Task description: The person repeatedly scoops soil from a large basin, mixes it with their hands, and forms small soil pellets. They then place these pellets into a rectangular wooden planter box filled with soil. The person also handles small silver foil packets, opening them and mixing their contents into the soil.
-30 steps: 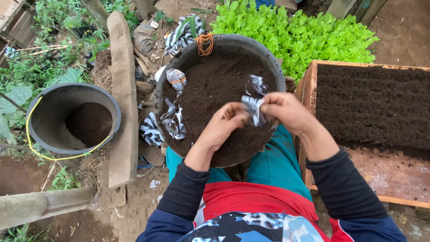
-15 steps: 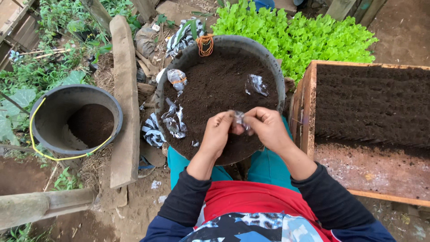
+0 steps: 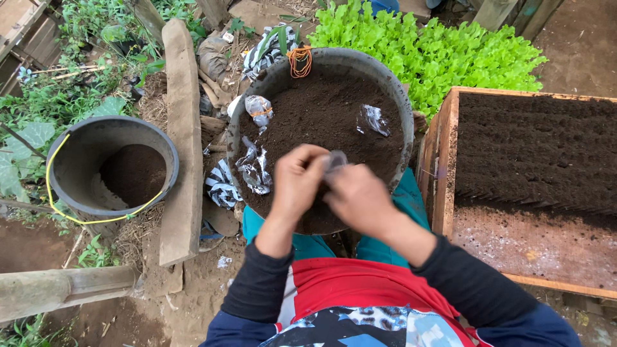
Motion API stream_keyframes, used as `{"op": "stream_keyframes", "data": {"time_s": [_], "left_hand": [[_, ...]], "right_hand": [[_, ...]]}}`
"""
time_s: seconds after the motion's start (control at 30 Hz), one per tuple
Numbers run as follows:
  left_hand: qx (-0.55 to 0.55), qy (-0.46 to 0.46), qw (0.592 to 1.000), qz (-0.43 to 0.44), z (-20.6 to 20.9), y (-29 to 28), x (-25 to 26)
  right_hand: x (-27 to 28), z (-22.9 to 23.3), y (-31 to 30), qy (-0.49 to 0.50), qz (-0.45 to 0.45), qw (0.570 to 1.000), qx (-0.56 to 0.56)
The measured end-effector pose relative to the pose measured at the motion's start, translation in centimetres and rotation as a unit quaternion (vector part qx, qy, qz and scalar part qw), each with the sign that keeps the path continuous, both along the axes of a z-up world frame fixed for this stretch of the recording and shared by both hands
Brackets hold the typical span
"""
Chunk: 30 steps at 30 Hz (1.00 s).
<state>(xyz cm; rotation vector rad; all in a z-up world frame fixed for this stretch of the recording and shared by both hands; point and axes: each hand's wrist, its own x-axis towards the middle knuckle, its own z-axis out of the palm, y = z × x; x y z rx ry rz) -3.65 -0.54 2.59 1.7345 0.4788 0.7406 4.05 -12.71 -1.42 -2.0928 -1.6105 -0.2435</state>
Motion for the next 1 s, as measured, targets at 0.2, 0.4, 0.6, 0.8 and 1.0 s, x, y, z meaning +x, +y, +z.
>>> {"op": "stream_keyframes", "data": {"time_s": [0.2, 0.4, 0.6, 0.8, 1.0], "left_hand": [[0.018, -0.002, 1.0, 0.024, 1.4, 2.8, -0.9], [0.049, 0.026, 0.998, 0.0, 1.4, 3.4, -1.7], [0.051, 0.046, 0.997, 0.027, -0.8, 3.3, -0.8], [0.061, 0.098, 0.993, 0.031, -2.0, 0.8, 1.0], [-0.039, 0.125, 0.991, 0.005, -7.6, 0.9, 2.9]], "right_hand": [[2.4, -3.3, 4.5, -0.078, -0.071, 0.965, -0.239], [5.0, -2.8, 6.5, 0.323, -0.125, 0.911, -0.223], [7.2, -5.9, 6.2, 0.801, -0.099, 0.565, 0.169], [6.3, 2.4, 7.2, 0.766, -0.046, 0.539, 0.349], [4.8, 3.3, 7.4, 0.706, -0.08, 0.593, 0.38]]}}
